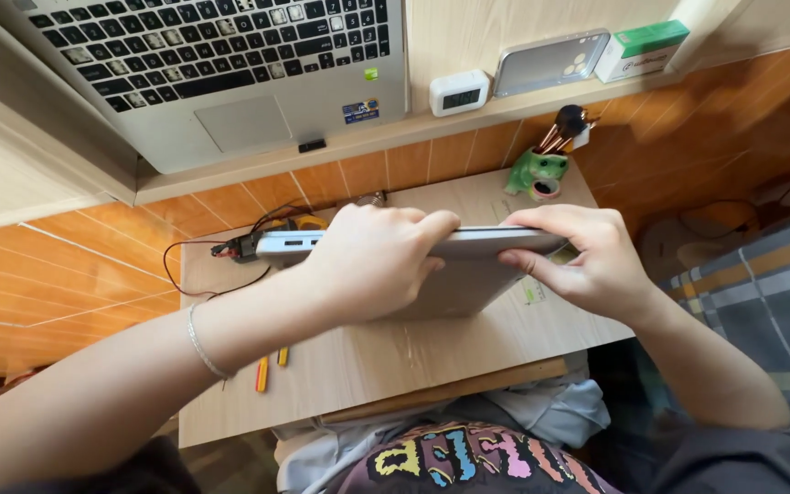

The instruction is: Disassembling a laptop to check internal components and then reassembling the back cover.

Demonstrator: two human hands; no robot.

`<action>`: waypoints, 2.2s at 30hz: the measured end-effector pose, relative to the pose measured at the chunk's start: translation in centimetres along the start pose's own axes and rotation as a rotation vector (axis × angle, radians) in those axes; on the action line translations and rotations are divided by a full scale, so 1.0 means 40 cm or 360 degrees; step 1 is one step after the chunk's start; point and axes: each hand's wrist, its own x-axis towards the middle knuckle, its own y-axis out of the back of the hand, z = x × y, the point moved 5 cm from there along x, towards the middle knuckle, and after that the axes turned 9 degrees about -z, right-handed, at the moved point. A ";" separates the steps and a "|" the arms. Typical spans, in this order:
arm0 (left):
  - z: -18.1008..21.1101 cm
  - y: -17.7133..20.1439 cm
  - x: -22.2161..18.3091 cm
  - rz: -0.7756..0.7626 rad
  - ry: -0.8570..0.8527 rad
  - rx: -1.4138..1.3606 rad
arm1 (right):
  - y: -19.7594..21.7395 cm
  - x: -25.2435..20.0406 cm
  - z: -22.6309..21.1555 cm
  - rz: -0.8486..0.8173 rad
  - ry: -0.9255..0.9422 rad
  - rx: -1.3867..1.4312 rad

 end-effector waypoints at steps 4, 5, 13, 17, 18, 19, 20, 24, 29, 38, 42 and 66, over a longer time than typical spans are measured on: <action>0.012 -0.003 0.048 0.0032 -0.0126 -0.0005 | -0.003 0.009 0.000 -0.0057 0.0026 -0.0031; 0.018 -0.009 0.055 0.0027 -0.0132 -0.0005 | -0.001 0.006 0.004 -0.0053 0.0018 -0.0030; 0.045 -0.006 0.068 -0.0025 -0.0187 -0.0093 | -0.008 -0.035 0.079 -0.0373 -0.0318 0.0611; 0.059 -0.015 0.071 -0.0031 -0.0184 -0.0070 | -0.007 -0.029 0.054 -0.0353 -0.0172 0.0411; 0.061 -0.015 0.072 0.0023 -0.0197 -0.0065 | -0.005 -0.031 0.049 -0.0300 -0.0123 0.0341; 0.064 -0.017 0.071 0.0071 -0.0212 -0.0063 | -0.005 -0.036 0.043 -0.0248 -0.0079 0.0273; 0.069 -0.017 0.068 0.0068 -0.0212 -0.0066 | -0.010 -0.038 0.043 -0.0249 -0.0083 0.0276; 0.072 -0.013 0.070 0.0091 -0.0139 -0.0089 | 0.004 -0.037 0.043 -0.0114 -0.0070 0.0236; 0.009 0.014 0.054 0.0118 -0.0205 -0.0036 | 0.006 -0.026 0.067 -0.0236 -0.0079 0.0252; -0.046 -0.001 -0.024 0.0015 0.0113 0.0152 | -0.007 -0.028 0.069 -0.0128 -0.0110 0.0298; -0.070 0.014 -0.035 0.0194 -0.0011 0.0271 | -0.063 -0.056 0.134 -0.0024 -0.0109 0.0530; -0.325 -0.473 -0.336 0.1126 0.0372 -0.1169 | -0.177 -0.006 0.036 -0.0044 0.0260 -0.0358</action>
